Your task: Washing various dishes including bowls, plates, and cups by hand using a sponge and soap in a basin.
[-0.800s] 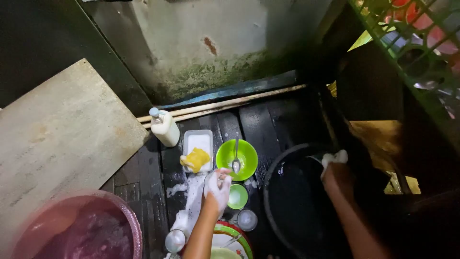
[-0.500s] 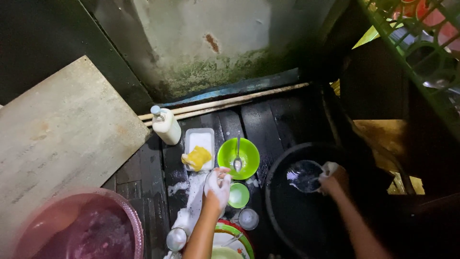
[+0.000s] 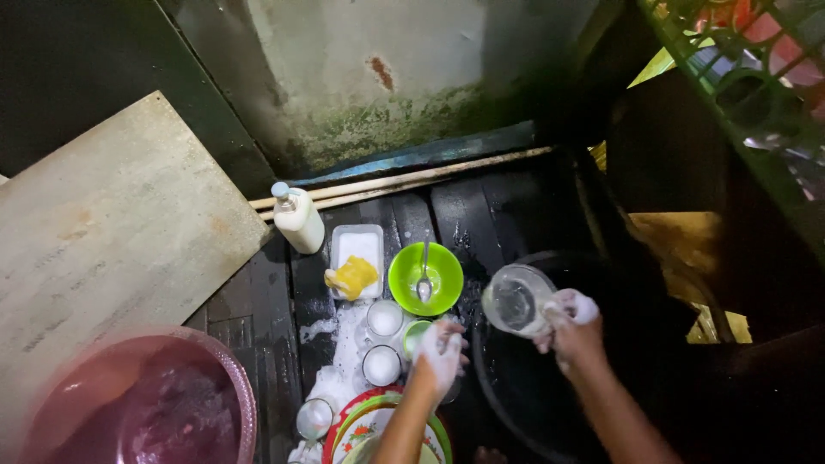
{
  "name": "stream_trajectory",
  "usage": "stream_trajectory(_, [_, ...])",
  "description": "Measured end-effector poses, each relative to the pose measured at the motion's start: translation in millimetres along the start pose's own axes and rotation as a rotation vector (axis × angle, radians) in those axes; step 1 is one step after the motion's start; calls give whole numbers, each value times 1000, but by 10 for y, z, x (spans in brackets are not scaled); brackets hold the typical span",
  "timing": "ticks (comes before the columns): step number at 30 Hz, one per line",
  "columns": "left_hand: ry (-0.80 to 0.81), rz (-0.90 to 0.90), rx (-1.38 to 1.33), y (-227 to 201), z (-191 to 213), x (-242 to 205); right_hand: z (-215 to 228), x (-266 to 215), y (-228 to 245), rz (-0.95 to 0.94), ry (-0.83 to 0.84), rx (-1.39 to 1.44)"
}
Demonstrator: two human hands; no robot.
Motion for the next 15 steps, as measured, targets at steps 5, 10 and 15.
stream_trajectory(5, [111, 48, -148, 365, -607, -74, -237, -208, -282, 114, 105, 373])
stream_trajectory(10, [-9, 290, -237, 608, -858, -141, -283, -465, -332, 231, 72, 267])
stream_trajectory(15, [-52, 305, -248, 928, -873, -248, -587, -867, -466, 182, 235, 337])
Point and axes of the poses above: each hand's wrist, its own x-axis towards the middle knuckle, its own z-axis out of the back of the hand, y = z × x, the point moved 6 cm from there along x, towards the middle knuckle, and after that the axes turned 12 degrees about -y, right-handed, at the moved point
